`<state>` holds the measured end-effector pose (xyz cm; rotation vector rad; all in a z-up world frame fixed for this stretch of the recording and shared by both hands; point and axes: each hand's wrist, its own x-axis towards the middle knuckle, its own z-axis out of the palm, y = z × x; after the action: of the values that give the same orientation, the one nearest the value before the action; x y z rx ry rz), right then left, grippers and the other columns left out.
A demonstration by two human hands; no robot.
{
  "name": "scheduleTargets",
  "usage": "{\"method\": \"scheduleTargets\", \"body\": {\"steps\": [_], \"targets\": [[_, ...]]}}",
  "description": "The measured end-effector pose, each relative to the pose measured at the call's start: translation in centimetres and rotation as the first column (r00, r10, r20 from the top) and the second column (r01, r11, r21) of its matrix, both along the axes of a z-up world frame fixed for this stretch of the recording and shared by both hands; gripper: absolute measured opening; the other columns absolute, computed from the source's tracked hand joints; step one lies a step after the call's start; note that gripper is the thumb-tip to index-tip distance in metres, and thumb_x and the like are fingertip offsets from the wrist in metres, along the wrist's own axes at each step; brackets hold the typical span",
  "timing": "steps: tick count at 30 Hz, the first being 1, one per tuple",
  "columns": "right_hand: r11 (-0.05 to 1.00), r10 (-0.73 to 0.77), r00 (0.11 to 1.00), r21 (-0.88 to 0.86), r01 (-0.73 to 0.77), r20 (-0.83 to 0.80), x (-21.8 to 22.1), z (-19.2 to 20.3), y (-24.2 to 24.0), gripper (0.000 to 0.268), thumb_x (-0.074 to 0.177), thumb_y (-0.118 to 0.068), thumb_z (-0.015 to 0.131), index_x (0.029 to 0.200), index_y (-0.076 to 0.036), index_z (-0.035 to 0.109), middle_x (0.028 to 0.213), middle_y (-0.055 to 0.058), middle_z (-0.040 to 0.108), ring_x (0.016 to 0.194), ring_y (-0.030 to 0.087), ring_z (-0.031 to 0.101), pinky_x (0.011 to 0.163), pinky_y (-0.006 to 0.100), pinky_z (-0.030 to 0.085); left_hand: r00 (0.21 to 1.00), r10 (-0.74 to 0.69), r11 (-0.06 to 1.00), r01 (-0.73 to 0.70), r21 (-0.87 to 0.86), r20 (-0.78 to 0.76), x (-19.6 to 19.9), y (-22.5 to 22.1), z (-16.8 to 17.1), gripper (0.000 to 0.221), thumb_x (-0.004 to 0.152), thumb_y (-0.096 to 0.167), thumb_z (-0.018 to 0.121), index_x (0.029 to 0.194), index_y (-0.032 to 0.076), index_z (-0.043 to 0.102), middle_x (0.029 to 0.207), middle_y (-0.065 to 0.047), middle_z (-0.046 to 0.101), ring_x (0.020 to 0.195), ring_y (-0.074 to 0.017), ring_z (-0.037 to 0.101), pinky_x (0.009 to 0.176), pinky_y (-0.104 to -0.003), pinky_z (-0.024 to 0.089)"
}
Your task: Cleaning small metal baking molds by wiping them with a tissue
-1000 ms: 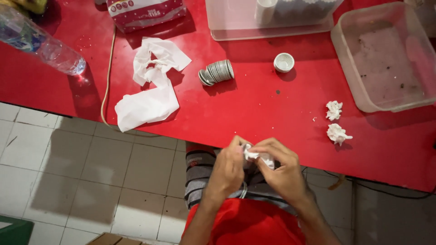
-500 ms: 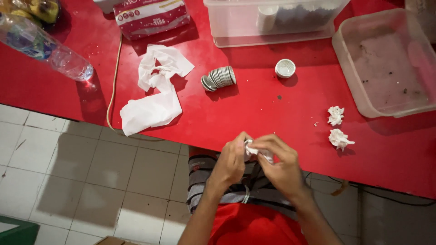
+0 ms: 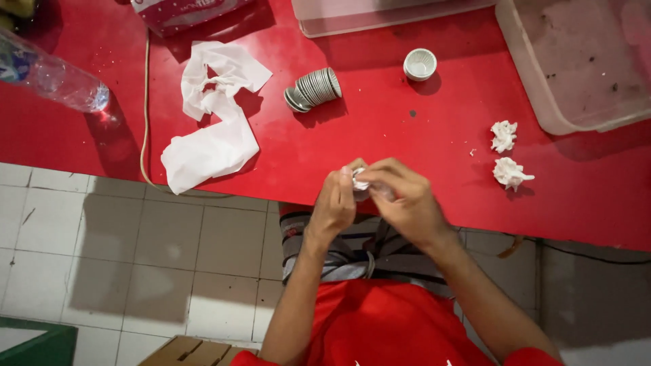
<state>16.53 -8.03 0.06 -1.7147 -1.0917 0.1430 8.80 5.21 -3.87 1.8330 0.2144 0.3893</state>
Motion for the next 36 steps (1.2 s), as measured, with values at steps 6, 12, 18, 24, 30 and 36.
{"method": "scheduleTargets", "body": {"steps": [6,12,18,24,30,36], "targets": [[0.977,0.185,0.938,-0.044,-0.207,-0.293,0.3,0.3,-1.3,0.02,0.082,0.01,0.066,0.096,-0.002,0.073,0.091,0.017,0.075,0.084,0.032,0.072,0.076,0.045,0.055,0.995,0.065,0.996,-0.07,0.063,0.075,-0.2,-0.6,-0.9,0.051,0.106,0.019,0.015,0.078,0.011,0.056,0.058,-0.013,0.056,0.051,-0.0244,0.05,0.053,-0.032,0.044],[0.998,0.056,0.989,0.011,-0.055,-0.138,0.7,1.9,-1.1,0.026,0.083,0.008,0.073,0.1,-0.01,0.079,0.098,0.008,0.076,0.087,0.024,0.073,0.071,0.033,0.054,0.996,0.06,0.992,-0.067,0.111,0.068,-0.4,-0.2,-1.1,0.055,0.109,0.027,0.015,0.088,0.008,0.063,0.07,-0.018,0.064,0.058,-0.0285,0.055,0.059,-0.034,0.047],[0.992,0.092,0.982,-0.067,-0.104,-0.162,-0.2,-1.9,-0.4,0.022,0.08,0.009,0.073,0.095,-0.007,0.073,0.093,0.011,0.073,0.084,0.033,0.073,0.073,0.04,0.057,1.0,0.018,1.0,-0.019,0.022,0.013,-0.5,0.6,-2.3,0.051,0.106,0.028,0.018,0.076,0.009,0.056,0.053,-0.01,0.055,0.052,-0.0224,0.053,0.052,-0.033,0.042],[0.988,0.135,0.98,-0.054,-0.144,-0.144,1.0,3.3,-1.0,0.026,0.082,0.013,0.071,0.097,-0.007,0.075,0.098,0.011,0.074,0.088,0.029,0.073,0.071,0.037,0.056,1.0,0.01,1.0,-0.01,0.017,0.006,-0.1,0.1,-1.1,0.053,0.106,0.027,0.017,0.089,0.01,0.064,0.065,-0.015,0.062,0.058,-0.0247,0.056,0.057,-0.035,0.045],[0.988,0.113,0.993,-0.107,-0.115,-0.024,-0.1,-0.2,0.0,0.019,0.088,0.008,0.069,0.092,-0.01,0.072,0.098,0.007,0.072,0.088,0.029,0.072,0.077,0.036,0.059,0.992,0.121,0.991,-0.122,0.063,0.02,-0.4,-0.9,1.7,0.049,0.106,0.017,0.019,0.081,-0.001,0.058,0.062,-0.026,0.06,0.057,-0.0382,0.055,0.058,-0.045,0.045],[0.982,0.171,0.956,-0.032,-0.184,-0.238,1.2,2.6,-1.3,0.023,0.088,0.011,0.068,0.097,-0.009,0.074,0.099,0.009,0.074,0.088,0.027,0.073,0.07,0.035,0.057,0.993,0.112,0.994,-0.112,-0.014,0.047,-0.2,0.1,-1.6,0.059,0.107,0.028,0.014,0.094,0.005,0.067,0.072,-0.014,0.066,0.066,-0.0225,0.06,0.061,-0.033,0.049]]}}
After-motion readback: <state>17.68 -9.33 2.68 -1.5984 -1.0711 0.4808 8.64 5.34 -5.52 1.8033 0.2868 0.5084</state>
